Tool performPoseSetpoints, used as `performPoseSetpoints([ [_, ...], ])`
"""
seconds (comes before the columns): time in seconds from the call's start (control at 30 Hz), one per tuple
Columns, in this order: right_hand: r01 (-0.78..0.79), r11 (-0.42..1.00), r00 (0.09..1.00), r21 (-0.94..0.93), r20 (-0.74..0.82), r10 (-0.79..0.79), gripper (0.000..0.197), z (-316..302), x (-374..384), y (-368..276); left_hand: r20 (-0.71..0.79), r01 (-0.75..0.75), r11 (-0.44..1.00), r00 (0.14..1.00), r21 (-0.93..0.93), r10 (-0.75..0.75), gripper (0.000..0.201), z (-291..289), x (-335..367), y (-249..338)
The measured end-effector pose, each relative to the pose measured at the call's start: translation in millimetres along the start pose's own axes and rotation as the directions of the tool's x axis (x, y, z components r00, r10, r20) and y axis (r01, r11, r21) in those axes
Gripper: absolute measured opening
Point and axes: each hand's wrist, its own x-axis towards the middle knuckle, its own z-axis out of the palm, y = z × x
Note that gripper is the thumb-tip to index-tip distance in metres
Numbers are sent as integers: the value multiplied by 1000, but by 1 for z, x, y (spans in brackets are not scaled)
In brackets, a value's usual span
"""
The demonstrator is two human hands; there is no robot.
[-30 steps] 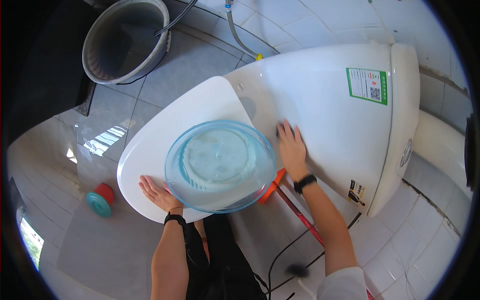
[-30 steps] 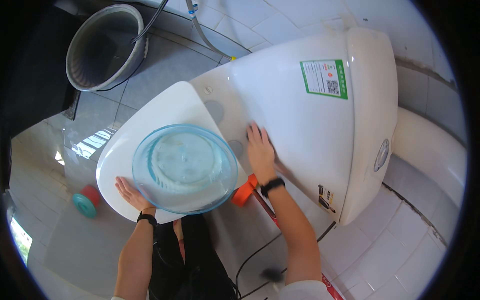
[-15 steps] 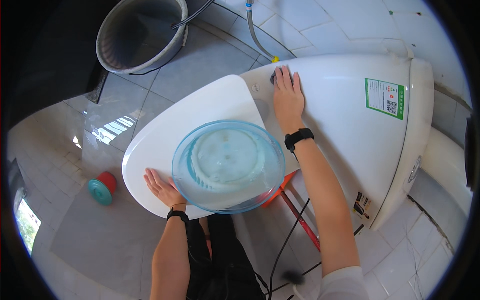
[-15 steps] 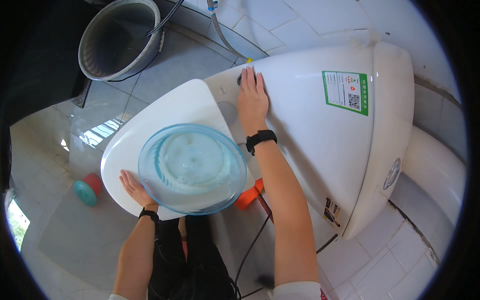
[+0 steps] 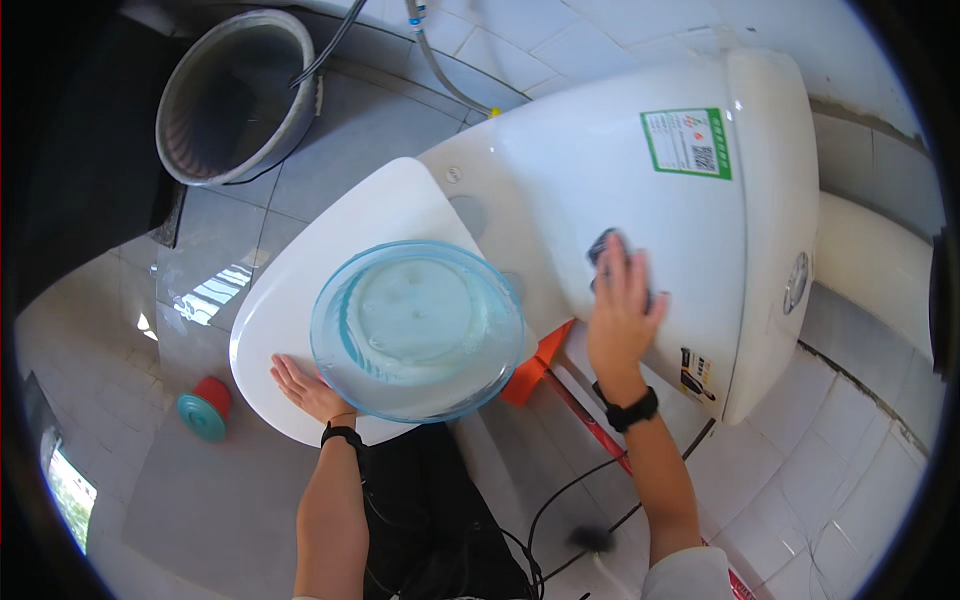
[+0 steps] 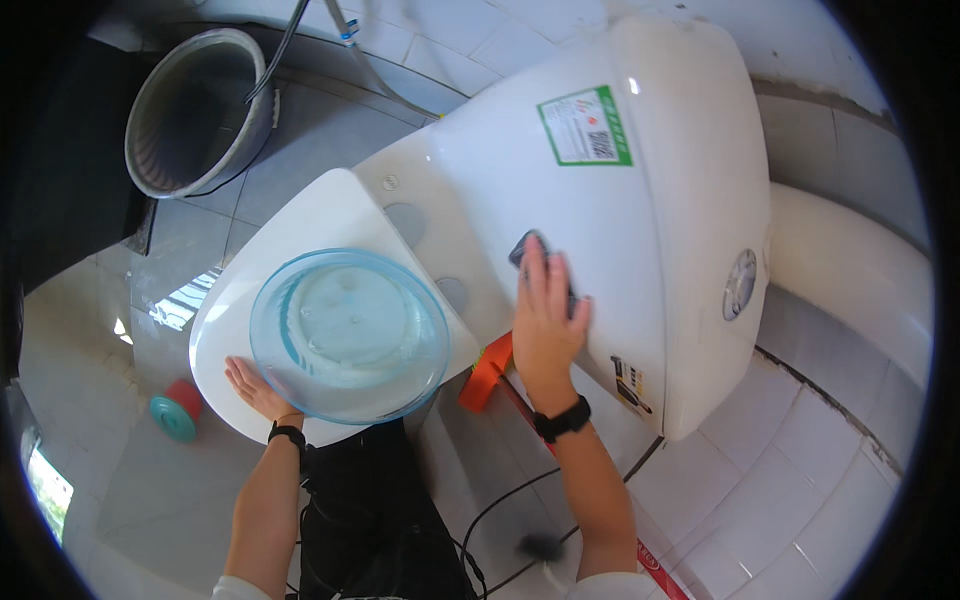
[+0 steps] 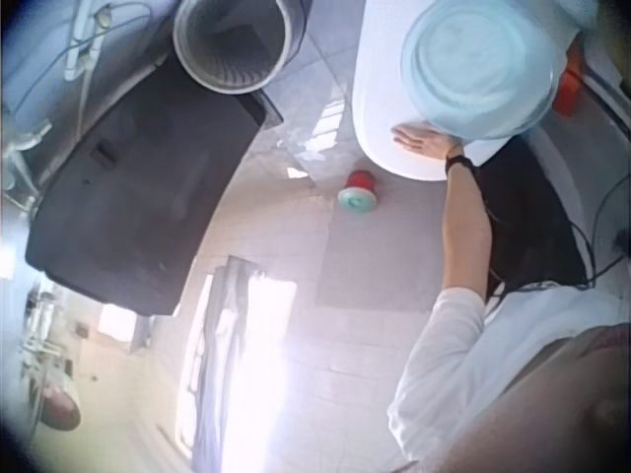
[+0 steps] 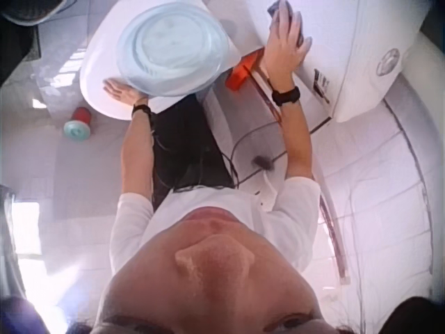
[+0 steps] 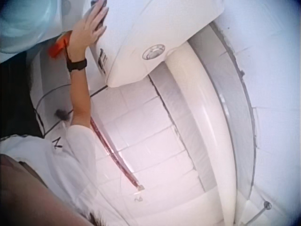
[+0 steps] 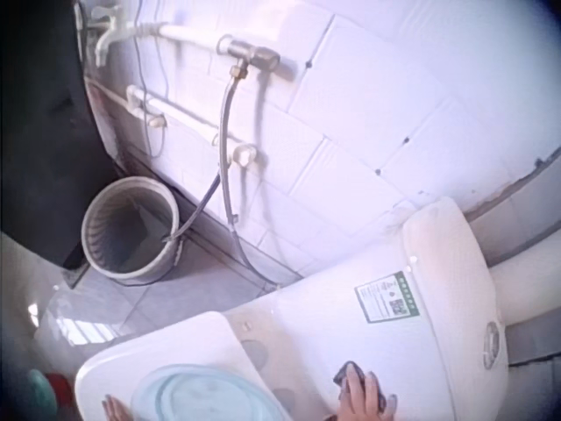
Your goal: Cleaning the exterior of a toilet tank and lid with a rag.
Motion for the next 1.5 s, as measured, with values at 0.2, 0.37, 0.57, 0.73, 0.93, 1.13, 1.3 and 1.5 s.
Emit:
performPoseSetpoints([
  [0.2, -416, 906, 888, 73, -179, 423, 20, -24, 31, 11, 4, -27, 1000, 1000, 15, 27, 60, 3, -1, 3],
  [0.37, -50, 993, 995, 104, -80, 58, 25, 65, 1, -47, 19, -52, 999, 998, -11, 52, 59, 7, -3, 3],
  [0.57, -79, 980, 996, 181, -28, 86, 19, 53, -16, -44, 9, -73, 997, 997, 9, 73, 59, 7, -1, -6],
  [0.73, -459, 879, 845, 125, -245, 476, 17, -11, 6, 3, 14, -80, 997, 997, -22, 80, 60, 2, -1, -2],
  [0.93, -280, 941, 951, 191, -75, 298, 21, 41, -10, -41, 26, -46, 999, 999, -7, 47, 60, 3, -1, -1],
  [1.13, -130, 950, 980, 284, 182, 80, 22, 77, -29, -66, 37, -26, 999, 999, -35, 27, 60, 9, -2, 3],
  [1.3, -336, 871, 927, 357, -37, 373, 35, -21, 52, -16, 6, -30, 999, 1000, -18, 30, 60, 1, 0, -3],
  [1.5, -333, 897, 905, 291, -168, 391, 39, -24, 86, -8, 44, -15, 1000, 999, -16, 15, 60, 2, -1, 7],
])
